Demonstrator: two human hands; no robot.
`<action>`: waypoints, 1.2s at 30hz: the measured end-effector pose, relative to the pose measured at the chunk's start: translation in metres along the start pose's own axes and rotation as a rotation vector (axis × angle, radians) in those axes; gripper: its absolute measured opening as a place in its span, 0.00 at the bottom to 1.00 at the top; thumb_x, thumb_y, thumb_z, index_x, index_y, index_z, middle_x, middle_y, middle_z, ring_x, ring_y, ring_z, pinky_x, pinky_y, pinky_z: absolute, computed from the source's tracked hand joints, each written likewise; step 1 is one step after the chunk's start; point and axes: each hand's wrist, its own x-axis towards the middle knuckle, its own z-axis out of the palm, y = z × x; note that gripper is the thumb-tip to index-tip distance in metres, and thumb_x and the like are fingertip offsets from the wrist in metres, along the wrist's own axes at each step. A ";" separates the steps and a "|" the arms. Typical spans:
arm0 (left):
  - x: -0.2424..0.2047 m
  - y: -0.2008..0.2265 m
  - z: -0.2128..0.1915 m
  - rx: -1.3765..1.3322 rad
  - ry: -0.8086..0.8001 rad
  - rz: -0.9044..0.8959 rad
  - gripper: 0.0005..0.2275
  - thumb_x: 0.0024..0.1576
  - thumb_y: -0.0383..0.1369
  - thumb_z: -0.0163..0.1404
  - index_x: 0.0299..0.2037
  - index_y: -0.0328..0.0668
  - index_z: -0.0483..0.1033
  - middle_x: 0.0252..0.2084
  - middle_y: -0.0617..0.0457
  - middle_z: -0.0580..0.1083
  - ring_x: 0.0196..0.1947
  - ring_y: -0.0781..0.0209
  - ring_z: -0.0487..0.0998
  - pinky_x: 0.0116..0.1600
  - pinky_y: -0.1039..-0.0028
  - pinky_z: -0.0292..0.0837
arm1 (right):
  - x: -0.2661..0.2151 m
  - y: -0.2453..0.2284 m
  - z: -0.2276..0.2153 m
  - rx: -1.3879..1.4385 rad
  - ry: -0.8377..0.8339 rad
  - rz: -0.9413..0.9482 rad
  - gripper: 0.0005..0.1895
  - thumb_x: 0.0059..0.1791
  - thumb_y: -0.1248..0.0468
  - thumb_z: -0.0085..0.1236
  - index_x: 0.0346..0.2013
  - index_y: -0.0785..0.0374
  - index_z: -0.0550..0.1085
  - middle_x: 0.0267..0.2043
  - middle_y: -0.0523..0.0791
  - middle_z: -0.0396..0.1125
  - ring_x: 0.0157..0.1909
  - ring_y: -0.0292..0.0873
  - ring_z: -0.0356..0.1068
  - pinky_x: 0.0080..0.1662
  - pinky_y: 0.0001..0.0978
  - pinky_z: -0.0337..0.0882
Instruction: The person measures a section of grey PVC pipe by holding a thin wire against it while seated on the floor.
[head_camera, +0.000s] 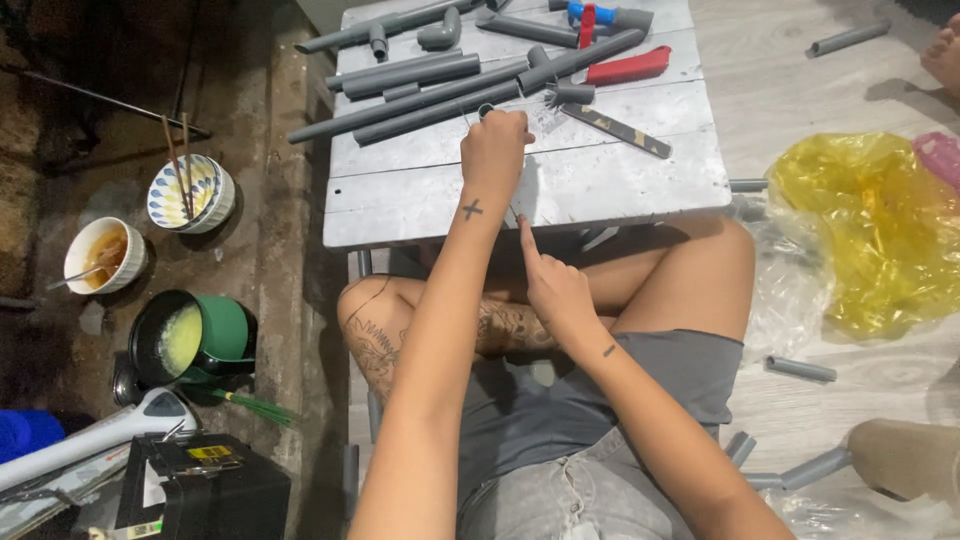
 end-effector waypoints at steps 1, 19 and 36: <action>-0.003 0.002 0.001 0.000 -0.004 -0.003 0.05 0.52 0.33 0.61 0.30 0.42 0.82 0.24 0.47 0.76 0.31 0.42 0.85 0.34 0.57 0.84 | 0.000 0.004 0.002 0.001 -0.004 0.000 0.42 0.51 0.75 0.40 0.80 0.57 0.43 0.39 0.58 0.75 0.39 0.62 0.78 0.41 0.58 0.79; 0.004 -0.016 0.031 0.008 -0.063 0.061 0.20 0.57 0.31 0.60 0.17 0.44 0.62 0.21 0.52 0.68 0.24 0.44 0.78 0.22 0.60 0.66 | 0.039 0.029 0.053 -0.072 -0.006 -0.033 0.55 0.42 0.80 0.37 0.80 0.50 0.31 0.22 0.50 0.60 0.21 0.62 0.59 0.26 0.55 0.59; -0.025 0.034 -0.077 -0.864 -0.055 0.020 0.13 0.58 0.41 0.54 0.27 0.43 0.83 0.24 0.59 0.79 0.22 0.69 0.77 0.34 0.77 0.74 | 0.033 0.047 0.068 -0.050 0.076 -0.038 0.56 0.41 0.78 0.39 0.80 0.49 0.35 0.23 0.50 0.62 0.22 0.64 0.62 0.26 0.57 0.59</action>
